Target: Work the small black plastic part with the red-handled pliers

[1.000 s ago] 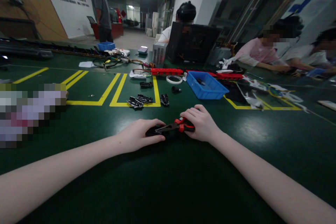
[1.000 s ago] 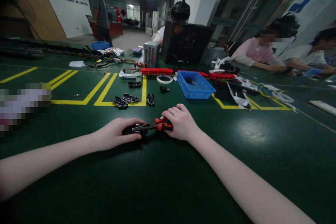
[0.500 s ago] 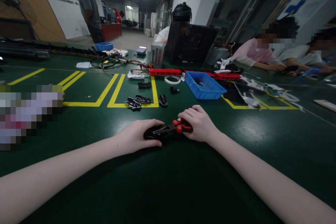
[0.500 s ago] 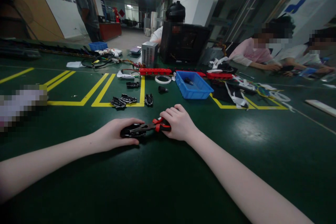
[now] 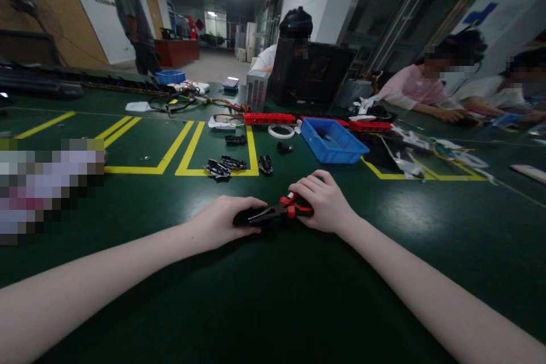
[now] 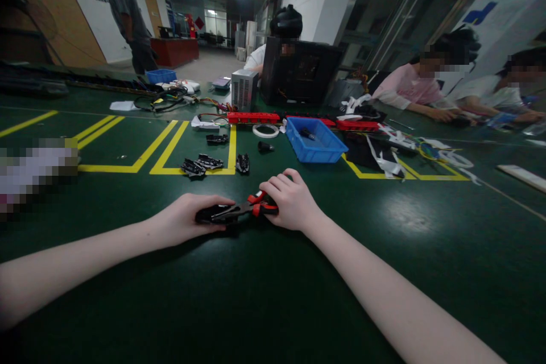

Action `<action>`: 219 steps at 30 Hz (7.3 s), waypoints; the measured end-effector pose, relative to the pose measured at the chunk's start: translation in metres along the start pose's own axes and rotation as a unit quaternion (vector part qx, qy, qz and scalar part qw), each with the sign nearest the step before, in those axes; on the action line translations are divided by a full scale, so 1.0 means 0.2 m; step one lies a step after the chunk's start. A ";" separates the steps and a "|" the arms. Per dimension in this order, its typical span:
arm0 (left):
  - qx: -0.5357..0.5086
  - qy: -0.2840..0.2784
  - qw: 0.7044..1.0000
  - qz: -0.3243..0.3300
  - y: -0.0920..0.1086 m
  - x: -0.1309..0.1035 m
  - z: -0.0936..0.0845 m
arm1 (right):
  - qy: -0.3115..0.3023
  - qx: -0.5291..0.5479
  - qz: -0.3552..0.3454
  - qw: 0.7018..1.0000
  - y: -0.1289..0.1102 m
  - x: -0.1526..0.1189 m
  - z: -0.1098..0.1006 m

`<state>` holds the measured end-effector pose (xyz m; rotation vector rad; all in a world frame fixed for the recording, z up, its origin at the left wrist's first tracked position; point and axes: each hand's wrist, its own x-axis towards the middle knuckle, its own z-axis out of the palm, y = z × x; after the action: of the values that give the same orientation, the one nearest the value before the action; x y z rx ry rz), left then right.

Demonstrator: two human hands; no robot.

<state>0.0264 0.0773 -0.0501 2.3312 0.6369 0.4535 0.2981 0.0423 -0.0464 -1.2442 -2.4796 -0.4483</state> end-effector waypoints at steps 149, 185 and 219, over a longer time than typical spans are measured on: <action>0.107 -0.032 0.993 -0.034 0.05 0.00 -0.03 | 0.064 0.017 -0.013 0.998 -0.01 0.00 0.01; 0.113 -0.028 0.993 -0.023 0.03 -0.01 -0.02 | 0.031 -0.014 -0.026 0.999 0.00 0.00 0.01; 0.136 0.006 0.990 -0.036 0.04 -0.01 0.00 | -0.020 -0.039 -0.041 0.998 -0.04 0.02 -0.04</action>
<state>0.0274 0.0698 -0.0449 2.5530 0.8302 0.3680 0.2911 0.0367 -0.0380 -1.1933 -2.5768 -0.5510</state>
